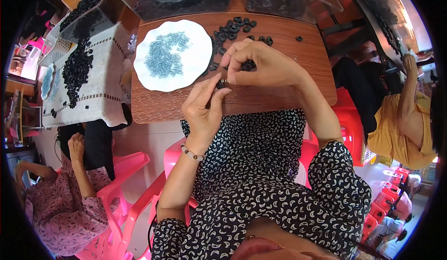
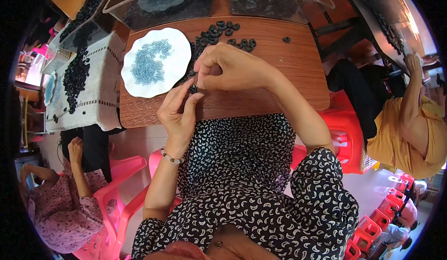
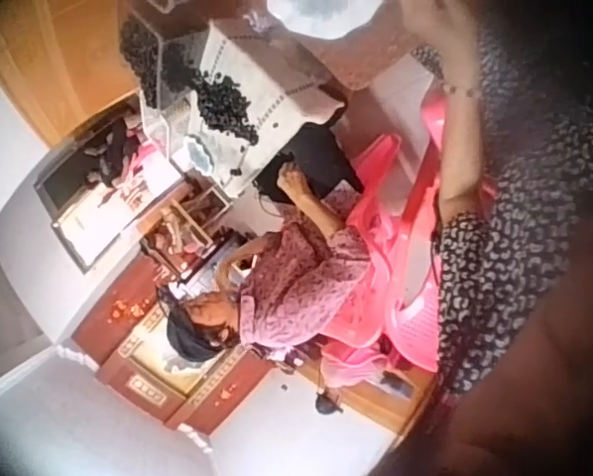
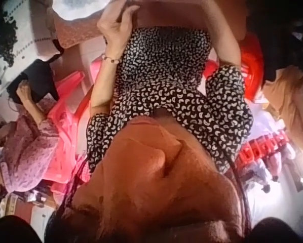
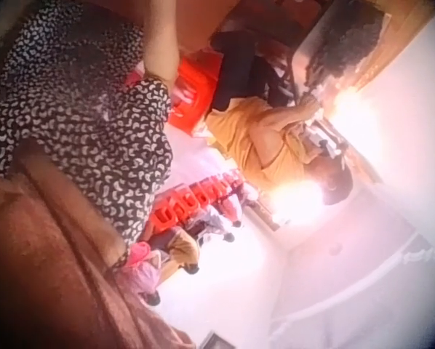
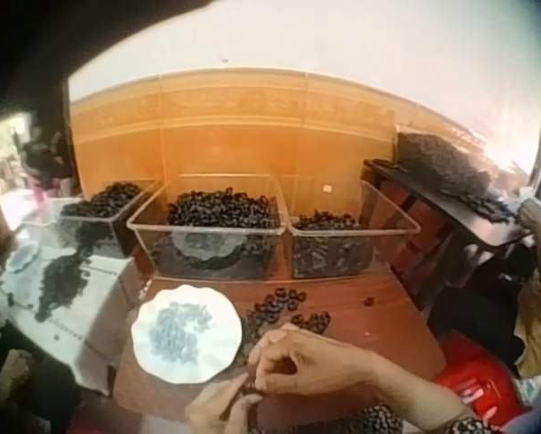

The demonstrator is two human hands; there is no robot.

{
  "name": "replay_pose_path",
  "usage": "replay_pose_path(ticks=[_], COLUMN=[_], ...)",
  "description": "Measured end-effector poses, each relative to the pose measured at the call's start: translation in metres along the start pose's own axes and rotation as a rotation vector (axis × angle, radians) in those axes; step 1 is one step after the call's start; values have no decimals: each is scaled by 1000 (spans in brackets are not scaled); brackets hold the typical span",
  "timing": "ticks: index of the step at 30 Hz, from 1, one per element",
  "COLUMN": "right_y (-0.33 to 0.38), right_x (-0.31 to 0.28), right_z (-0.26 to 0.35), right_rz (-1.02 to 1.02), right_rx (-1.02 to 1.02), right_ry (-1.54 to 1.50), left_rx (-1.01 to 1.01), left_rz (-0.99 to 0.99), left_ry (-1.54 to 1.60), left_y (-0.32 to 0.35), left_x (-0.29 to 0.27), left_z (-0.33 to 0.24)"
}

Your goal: The person picks up a black plastic piece and a small metal pin by hand, inserts the pin into the piece, and places the assembled unit onto the table, repeating this process with items from the table and a white plate.

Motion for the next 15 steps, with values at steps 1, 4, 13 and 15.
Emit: replay_pose_path(ticks=[1,4,13,15], right_y=[3,9,17,20], right_x=[1,6,10,13], right_z=[1,-4,-12,-19], right_rz=[8,28,-40,-6], right_rx=[-9,41,-41,-7], right_ry=[34,-14,17,-21], left_rx=[1,113,136,156], left_rz=[6,11,126,147], left_ry=[3,-45,-65,-68], left_y=[0,0,3,2], left_x=[2,4,15,17], left_z=[0,-8,-12,-14])
Point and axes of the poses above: each hand's wrist, its own y-axis away from the middle knuckle, its own x-axis out of the palm, z = x × y, the point moved 8 cm from there along -y, towards the middle knuckle, and after that the axes turned 7 degrees about z, right-handed, at the moved point
